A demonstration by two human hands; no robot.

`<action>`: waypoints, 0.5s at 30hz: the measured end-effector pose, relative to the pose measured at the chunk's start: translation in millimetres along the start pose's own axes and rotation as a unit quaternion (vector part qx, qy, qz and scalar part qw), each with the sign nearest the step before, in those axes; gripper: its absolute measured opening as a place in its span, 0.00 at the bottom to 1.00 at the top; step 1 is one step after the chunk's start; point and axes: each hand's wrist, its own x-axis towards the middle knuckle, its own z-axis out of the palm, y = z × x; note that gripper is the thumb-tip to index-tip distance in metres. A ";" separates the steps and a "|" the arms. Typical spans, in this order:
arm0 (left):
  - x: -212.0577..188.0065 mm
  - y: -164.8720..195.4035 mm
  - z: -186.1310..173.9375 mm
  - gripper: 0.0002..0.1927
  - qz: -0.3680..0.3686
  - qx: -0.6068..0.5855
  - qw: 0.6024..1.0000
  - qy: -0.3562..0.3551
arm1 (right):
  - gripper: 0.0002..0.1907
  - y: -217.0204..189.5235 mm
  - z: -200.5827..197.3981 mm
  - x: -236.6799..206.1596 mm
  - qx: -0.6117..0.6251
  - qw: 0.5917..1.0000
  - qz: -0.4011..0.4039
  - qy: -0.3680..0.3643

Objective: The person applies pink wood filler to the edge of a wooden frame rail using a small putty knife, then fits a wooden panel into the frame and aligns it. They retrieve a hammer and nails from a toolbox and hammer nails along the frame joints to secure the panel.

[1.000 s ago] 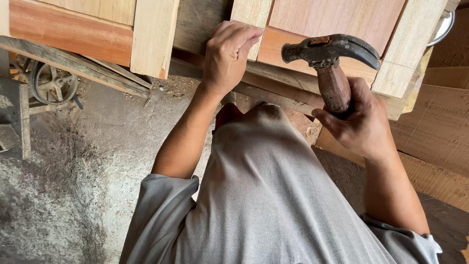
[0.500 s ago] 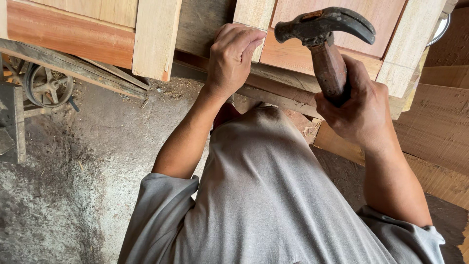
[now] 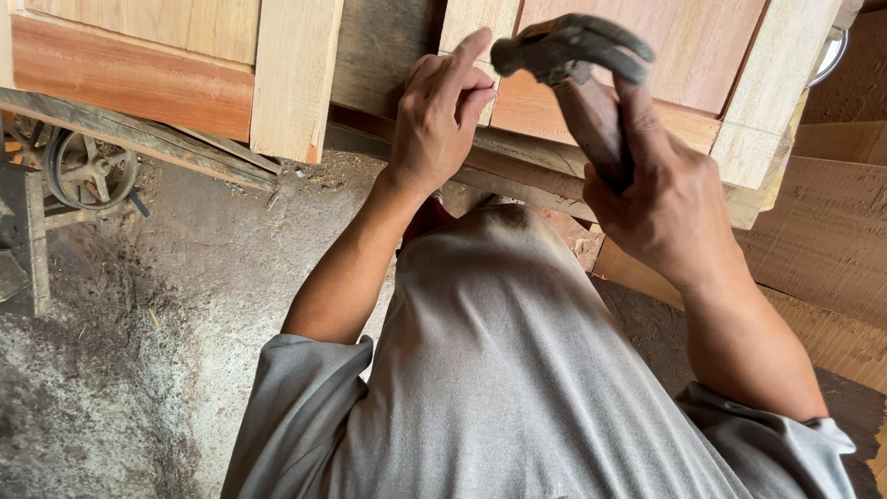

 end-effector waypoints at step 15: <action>-1.7 -3.7 2.4 0.31 -0.015 -0.011 1.000 0.007 | 0.44 -27.3 -26.7 15.4 -0.107 0.990 0.022 -0.092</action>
